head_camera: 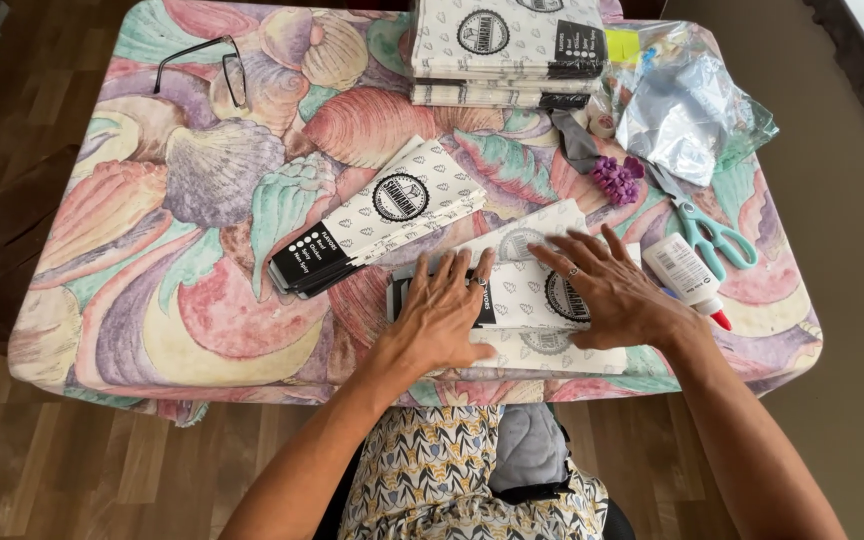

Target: Folding and stacking paper food wrappers on a table.

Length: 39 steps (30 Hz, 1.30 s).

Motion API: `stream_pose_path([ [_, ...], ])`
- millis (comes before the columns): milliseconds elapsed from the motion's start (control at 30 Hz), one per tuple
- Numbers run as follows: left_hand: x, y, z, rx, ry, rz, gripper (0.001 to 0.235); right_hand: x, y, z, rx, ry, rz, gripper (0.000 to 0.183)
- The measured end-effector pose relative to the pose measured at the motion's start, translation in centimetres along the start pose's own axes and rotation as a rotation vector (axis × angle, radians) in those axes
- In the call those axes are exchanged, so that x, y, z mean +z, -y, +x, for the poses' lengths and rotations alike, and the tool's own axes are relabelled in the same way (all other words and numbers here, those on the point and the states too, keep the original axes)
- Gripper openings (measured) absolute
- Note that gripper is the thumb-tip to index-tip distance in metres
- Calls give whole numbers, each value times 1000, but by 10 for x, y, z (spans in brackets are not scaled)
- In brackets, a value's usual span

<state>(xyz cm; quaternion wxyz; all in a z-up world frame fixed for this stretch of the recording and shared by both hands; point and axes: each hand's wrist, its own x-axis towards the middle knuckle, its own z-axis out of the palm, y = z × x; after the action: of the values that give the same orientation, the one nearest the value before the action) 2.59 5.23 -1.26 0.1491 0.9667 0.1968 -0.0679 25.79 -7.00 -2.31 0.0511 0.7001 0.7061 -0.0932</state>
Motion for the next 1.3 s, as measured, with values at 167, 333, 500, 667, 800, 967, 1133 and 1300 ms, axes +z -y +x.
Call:
stream_pose_path([
  [167, 5, -12, -15, -2, -245, -71, 86, 16, 20, -15, -70, -331, 171, 106],
  [333, 55, -10, 2, -94, -281, 58, 67, 58, 55, 0, 39, -454, 94, 67],
  [500, 80, 0, 0, -67, -332, -7, 66, 77, 59, 0, 130, -305, 192, 69],
  [667, 79, 8, -3, -92, -395, -21, 68, 66, 28, -17, 172, -313, 11, 76],
  [800, 111, 17, -3, -252, -608, 331, 78, 66, 10, -28, 327, -224, 218, 84],
  [967, 90, 19, -20, -348, -658, 17, 94, 60, 11, -37, 311, -462, 338, 89],
  [1133, 65, 19, -40, -452, -743, -689, 98, 44, 11, -53, 605, -663, 644, 67],
  [1300, 64, 3, -36, -283, -741, -978, 75, 27, 33, -48, 601, -479, 970, 73],
])
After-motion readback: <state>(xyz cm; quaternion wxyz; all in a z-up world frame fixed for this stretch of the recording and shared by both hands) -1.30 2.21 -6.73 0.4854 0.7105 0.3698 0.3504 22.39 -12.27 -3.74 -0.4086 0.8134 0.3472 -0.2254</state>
